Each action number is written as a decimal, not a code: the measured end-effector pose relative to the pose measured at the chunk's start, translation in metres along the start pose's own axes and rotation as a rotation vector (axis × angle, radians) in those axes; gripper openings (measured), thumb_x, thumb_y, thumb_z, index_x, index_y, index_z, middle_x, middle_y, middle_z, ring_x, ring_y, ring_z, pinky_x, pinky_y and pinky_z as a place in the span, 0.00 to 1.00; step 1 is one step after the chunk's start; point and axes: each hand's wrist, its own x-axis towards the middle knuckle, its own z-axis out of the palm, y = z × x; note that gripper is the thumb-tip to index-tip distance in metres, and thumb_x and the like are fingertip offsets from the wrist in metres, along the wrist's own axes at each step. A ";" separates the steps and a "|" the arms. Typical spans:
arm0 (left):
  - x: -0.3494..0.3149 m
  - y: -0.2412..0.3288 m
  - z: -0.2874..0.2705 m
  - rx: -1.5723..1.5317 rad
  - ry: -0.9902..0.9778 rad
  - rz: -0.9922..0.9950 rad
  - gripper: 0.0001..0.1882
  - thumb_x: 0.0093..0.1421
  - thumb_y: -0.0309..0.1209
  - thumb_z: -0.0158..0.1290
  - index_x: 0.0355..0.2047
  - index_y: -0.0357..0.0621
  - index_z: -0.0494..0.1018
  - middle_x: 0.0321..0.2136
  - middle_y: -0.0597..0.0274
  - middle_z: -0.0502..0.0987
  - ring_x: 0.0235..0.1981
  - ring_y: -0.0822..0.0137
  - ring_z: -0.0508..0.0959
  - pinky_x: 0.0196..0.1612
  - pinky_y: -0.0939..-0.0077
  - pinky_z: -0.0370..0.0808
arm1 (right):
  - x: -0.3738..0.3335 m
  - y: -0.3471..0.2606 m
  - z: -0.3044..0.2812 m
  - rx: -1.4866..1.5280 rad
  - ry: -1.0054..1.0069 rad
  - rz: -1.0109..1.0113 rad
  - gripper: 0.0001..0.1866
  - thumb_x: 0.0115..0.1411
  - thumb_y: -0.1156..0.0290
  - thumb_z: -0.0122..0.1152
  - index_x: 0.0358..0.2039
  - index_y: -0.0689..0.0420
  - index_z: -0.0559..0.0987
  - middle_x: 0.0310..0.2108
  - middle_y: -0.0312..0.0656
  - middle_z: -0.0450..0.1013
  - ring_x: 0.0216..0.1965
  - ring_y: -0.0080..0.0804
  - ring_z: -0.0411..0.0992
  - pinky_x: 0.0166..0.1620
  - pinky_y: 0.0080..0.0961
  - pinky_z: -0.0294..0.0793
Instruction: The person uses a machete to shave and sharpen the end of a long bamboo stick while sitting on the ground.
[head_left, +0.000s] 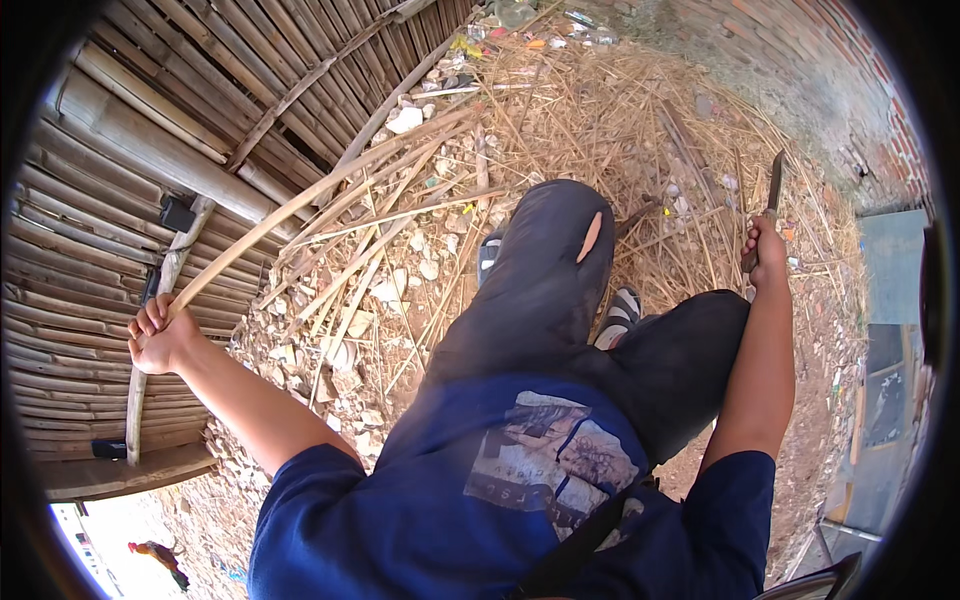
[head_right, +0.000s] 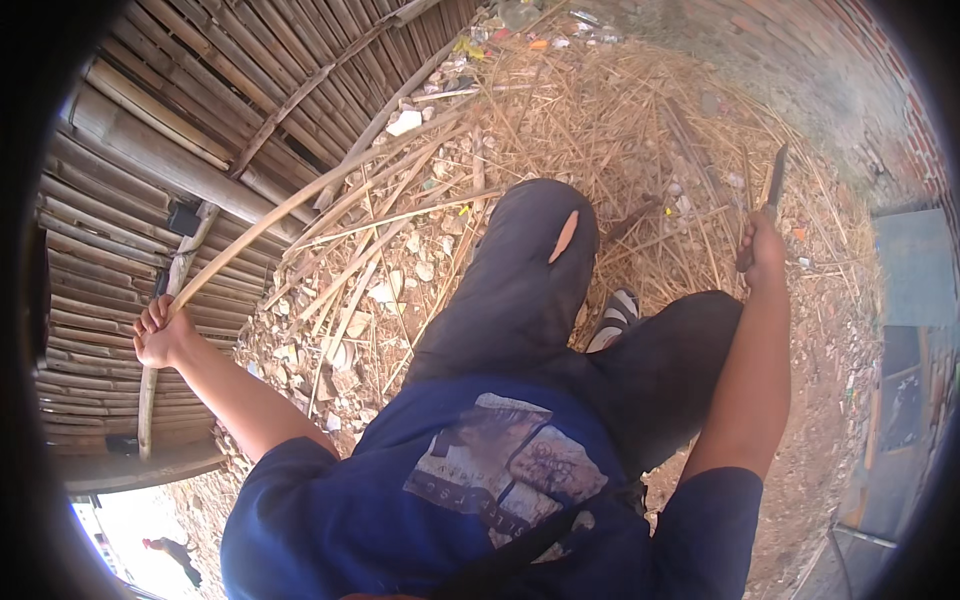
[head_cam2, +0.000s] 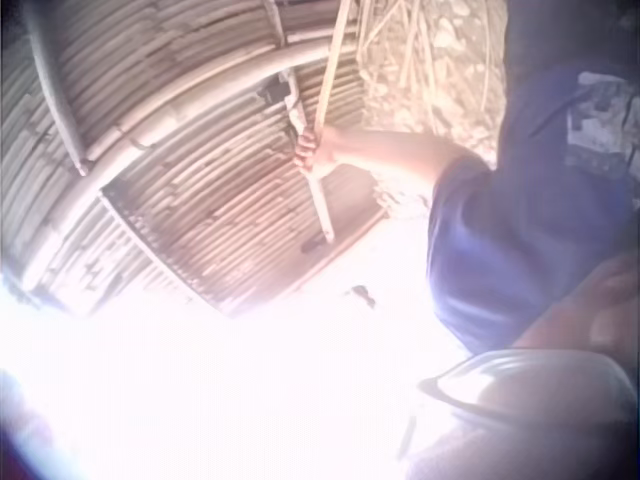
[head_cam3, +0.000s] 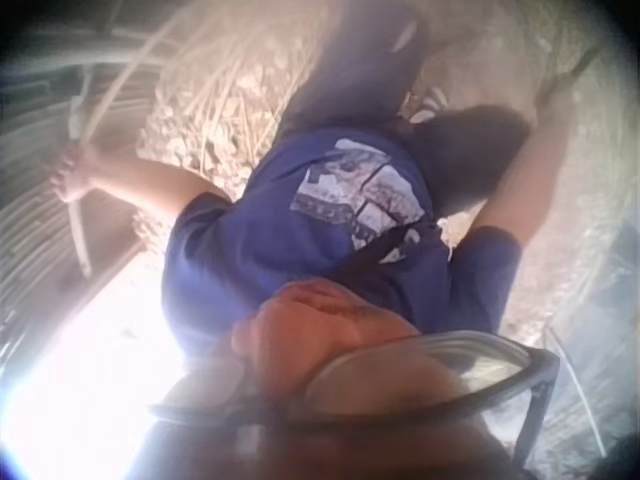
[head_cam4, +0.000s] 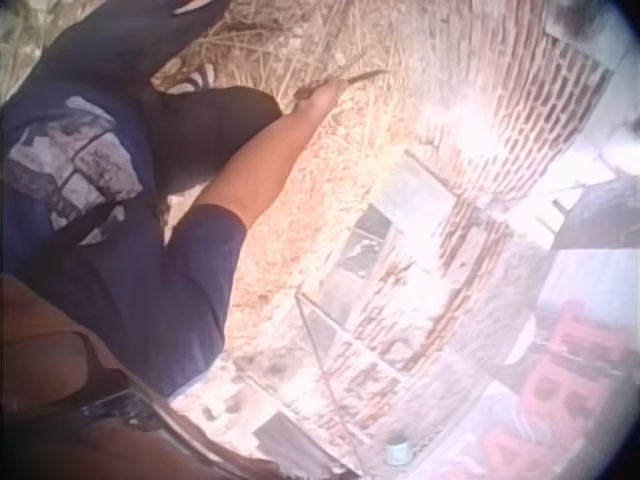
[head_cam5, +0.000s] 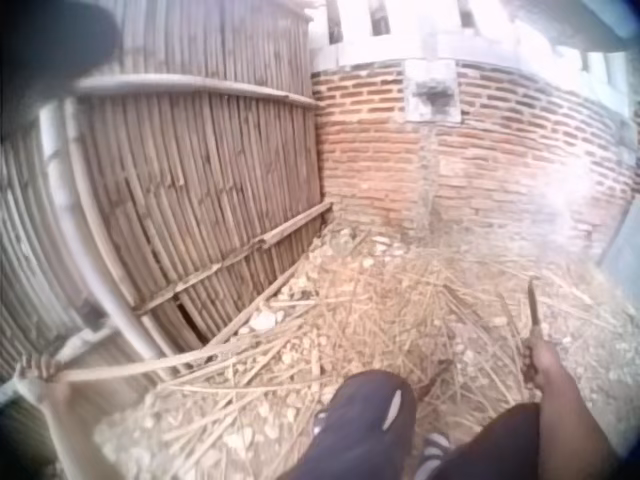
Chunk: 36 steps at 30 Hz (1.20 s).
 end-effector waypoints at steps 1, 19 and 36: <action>0.003 -0.001 -0.004 -0.015 0.028 0.006 0.13 0.63 0.40 0.36 0.24 0.51 0.62 0.13 0.71 0.57 0.13 0.70 0.57 0.19 0.73 0.56 | 0.000 -0.005 0.005 0.005 0.007 0.007 0.12 0.63 0.62 0.63 0.27 0.52 0.70 0.19 0.30 0.64 0.20 0.22 0.62 0.25 0.23 0.66; 0.036 -0.113 -0.132 0.461 1.138 0.115 0.18 0.69 0.46 0.34 0.40 0.49 0.68 0.28 0.65 0.68 0.33 0.67 0.67 0.40 0.69 0.67 | -0.018 -0.013 0.051 -0.056 -0.019 0.023 0.10 0.63 0.65 0.62 0.30 0.51 0.70 0.21 0.29 0.64 0.19 0.20 0.62 0.24 0.22 0.65; -0.265 -0.108 0.143 -0.517 -1.999 -1.022 0.12 0.59 0.28 0.64 0.44 0.41 0.82 0.34 0.61 0.77 0.31 0.61 0.78 0.34 0.66 0.72 | -0.007 -0.022 0.105 0.112 0.008 0.006 0.08 0.63 0.66 0.59 0.29 0.51 0.70 0.19 0.31 0.64 0.18 0.23 0.62 0.23 0.26 0.67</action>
